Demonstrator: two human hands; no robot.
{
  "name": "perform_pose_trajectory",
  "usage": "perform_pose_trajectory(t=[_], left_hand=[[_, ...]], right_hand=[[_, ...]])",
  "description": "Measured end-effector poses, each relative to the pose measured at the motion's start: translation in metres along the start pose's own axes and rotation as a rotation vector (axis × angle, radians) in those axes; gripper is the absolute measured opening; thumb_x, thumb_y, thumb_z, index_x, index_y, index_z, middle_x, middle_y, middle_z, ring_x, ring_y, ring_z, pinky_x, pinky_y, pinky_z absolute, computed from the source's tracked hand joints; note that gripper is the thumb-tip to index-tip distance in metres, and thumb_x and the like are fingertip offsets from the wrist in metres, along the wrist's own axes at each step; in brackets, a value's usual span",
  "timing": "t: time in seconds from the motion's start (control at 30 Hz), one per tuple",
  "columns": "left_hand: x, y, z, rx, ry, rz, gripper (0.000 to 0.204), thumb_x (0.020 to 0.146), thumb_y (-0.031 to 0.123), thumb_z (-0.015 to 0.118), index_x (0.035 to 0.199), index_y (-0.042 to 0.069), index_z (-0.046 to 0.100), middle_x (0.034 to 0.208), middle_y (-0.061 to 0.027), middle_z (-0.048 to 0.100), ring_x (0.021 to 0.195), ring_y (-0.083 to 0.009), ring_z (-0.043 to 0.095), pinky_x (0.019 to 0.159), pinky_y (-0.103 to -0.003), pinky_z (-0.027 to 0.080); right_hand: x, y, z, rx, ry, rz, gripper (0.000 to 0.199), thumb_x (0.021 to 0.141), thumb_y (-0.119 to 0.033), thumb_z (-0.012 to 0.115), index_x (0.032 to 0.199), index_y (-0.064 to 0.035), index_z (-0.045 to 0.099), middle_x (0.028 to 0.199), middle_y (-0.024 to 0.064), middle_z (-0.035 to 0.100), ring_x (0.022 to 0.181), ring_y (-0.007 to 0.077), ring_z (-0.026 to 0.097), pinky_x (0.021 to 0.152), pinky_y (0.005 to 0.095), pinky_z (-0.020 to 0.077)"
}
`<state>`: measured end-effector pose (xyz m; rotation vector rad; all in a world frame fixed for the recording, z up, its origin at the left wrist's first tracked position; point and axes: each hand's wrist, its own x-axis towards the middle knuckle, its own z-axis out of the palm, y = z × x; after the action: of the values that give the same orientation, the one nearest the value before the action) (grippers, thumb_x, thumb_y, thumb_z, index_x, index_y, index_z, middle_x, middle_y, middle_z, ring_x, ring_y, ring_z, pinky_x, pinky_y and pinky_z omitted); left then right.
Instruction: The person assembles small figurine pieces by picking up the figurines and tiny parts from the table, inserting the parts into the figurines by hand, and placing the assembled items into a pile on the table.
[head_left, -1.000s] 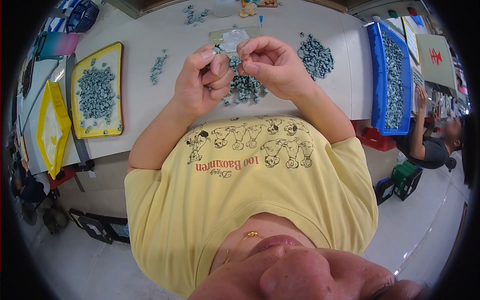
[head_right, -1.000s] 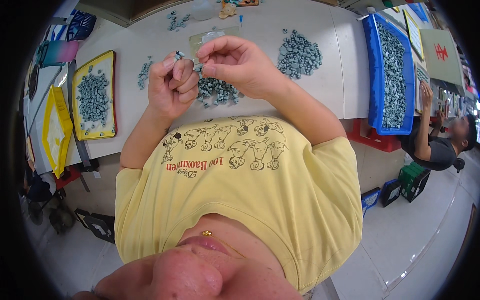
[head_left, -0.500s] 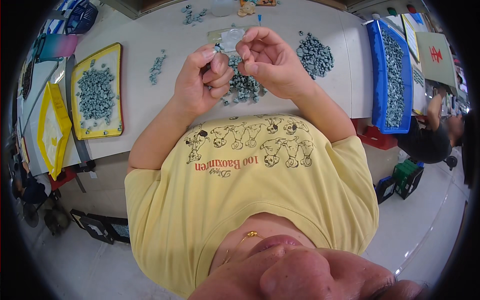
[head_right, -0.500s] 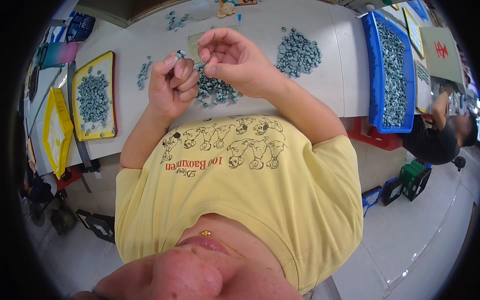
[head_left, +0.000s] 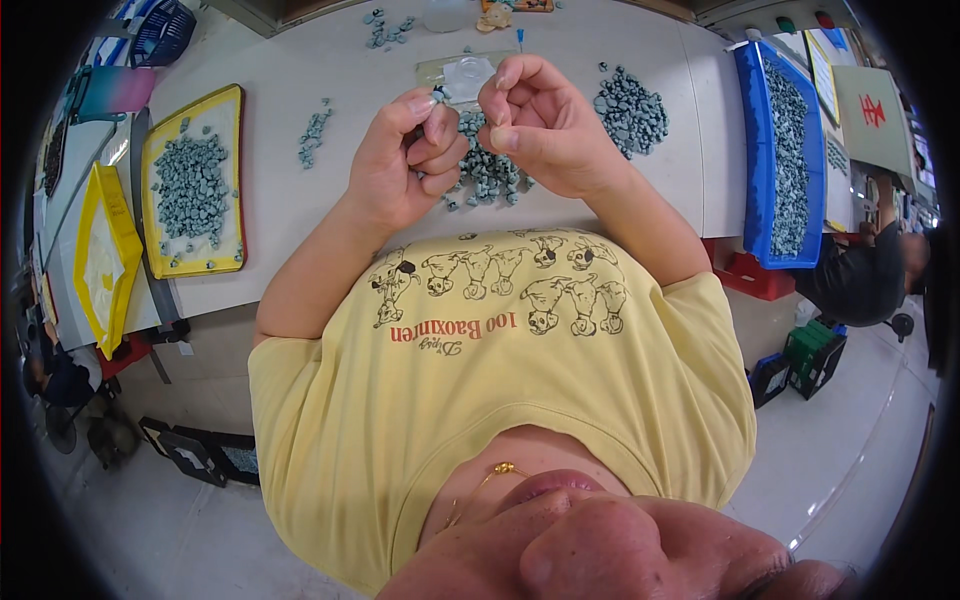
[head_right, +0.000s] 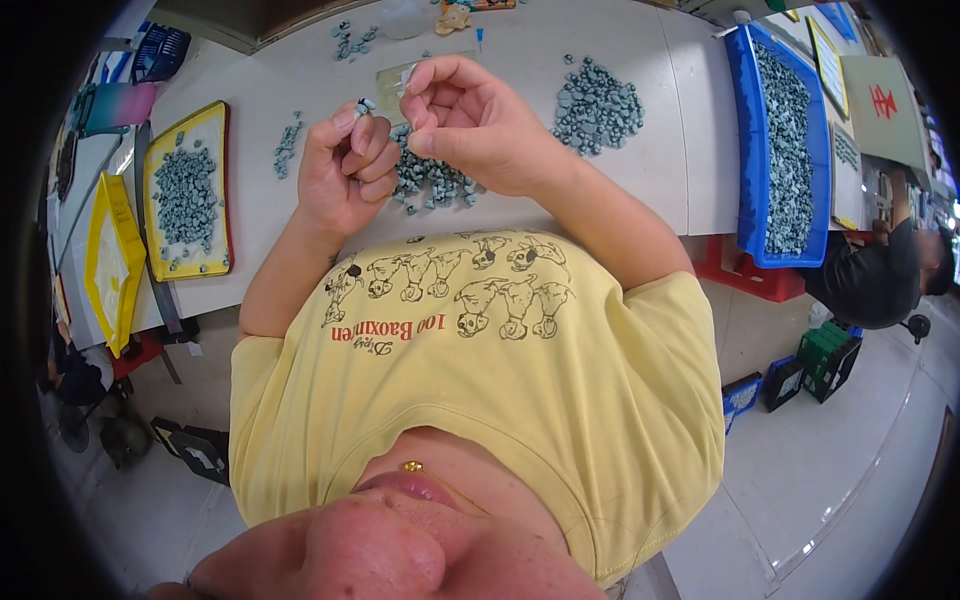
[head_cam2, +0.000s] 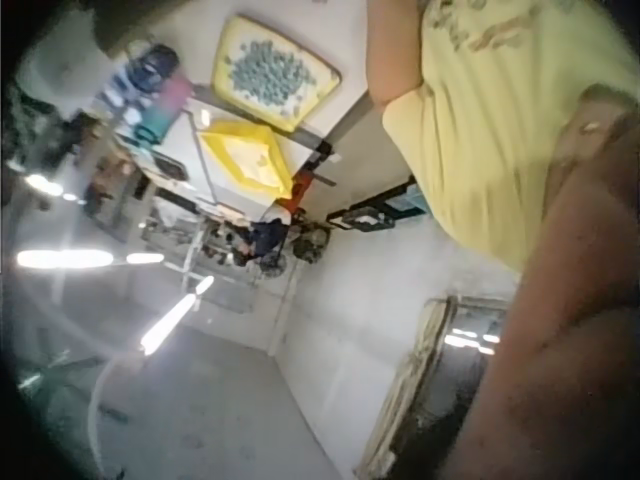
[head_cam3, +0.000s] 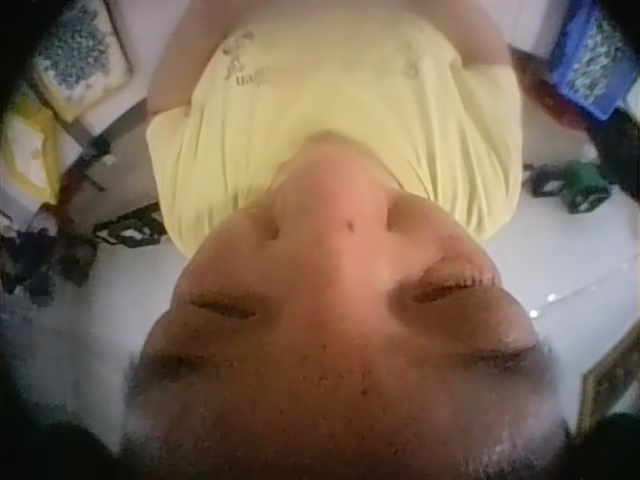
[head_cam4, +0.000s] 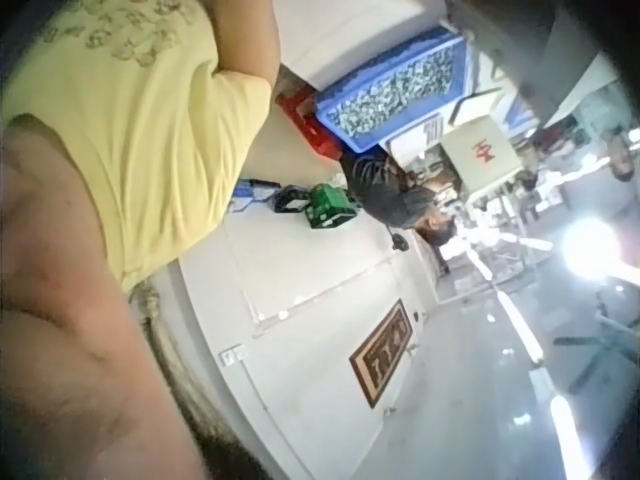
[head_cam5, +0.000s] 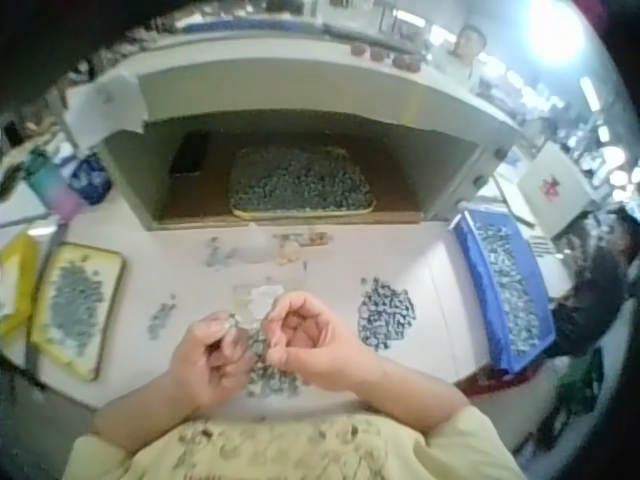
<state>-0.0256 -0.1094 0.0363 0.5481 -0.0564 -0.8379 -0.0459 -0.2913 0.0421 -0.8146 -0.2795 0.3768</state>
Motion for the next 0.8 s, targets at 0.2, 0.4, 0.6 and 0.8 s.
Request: perform_pose_trajectory(t=[0.2,0.4,0.6,0.8], left_hand=[[0.002,0.000,0.001,0.014,-0.017,-0.012,0.025,0.084,0.028,0.046,0.066,0.010,0.040,0.054,0.0040,0.025,0.046,-0.0064,0.021,0.038,-0.021,0.018],[0.003,-0.001,0.001,0.000,-0.019,-0.010,0.025,0.084,0.027,0.046,0.066,0.011,0.041,0.054,0.0045,0.024,0.046,-0.0065,0.021,0.038,-0.021,0.018],[0.003,-0.001,0.002,-0.018,0.005,-0.024,0.024,0.085,0.026,0.045,0.066,0.011,0.042,0.054,0.0047,0.024,0.047,-0.0063,0.021,0.038,-0.021,0.018],[0.015,-0.014,0.015,-0.122,-0.063,-0.034,0.026,0.088,0.025,0.043,0.066,0.010,0.039,0.052,0.0041,0.025,0.044,-0.0062,0.024,0.036,-0.021,0.021]], right_hand=[[0.000,-0.001,-0.002,0.030,-0.030,-0.003,0.035,0.075,0.009,0.059,0.100,-0.0098,0.045,0.087,0.0037,0.045,0.079,0.0098,0.045,0.069,0.0250,0.0413],[0.000,-0.002,-0.002,0.021,-0.024,-0.015,0.033,0.076,0.010,0.059,0.098,-0.0096,0.044,0.087,0.0046,0.045,0.079,0.0101,0.045,0.069,0.0248,0.0418],[-0.001,-0.001,-0.005,0.064,-0.075,-0.019,0.033,0.075,0.010,0.061,0.096,-0.0103,0.045,0.088,0.0045,0.046,0.080,0.0110,0.047,0.073,0.0265,0.0448],[-0.014,-0.030,-0.005,0.036,0.082,-0.020,0.019,0.082,0.002,0.056,0.100,-0.0011,0.054,0.086,0.0074,0.056,0.076,0.0136,0.055,0.069,0.0254,0.0470]])
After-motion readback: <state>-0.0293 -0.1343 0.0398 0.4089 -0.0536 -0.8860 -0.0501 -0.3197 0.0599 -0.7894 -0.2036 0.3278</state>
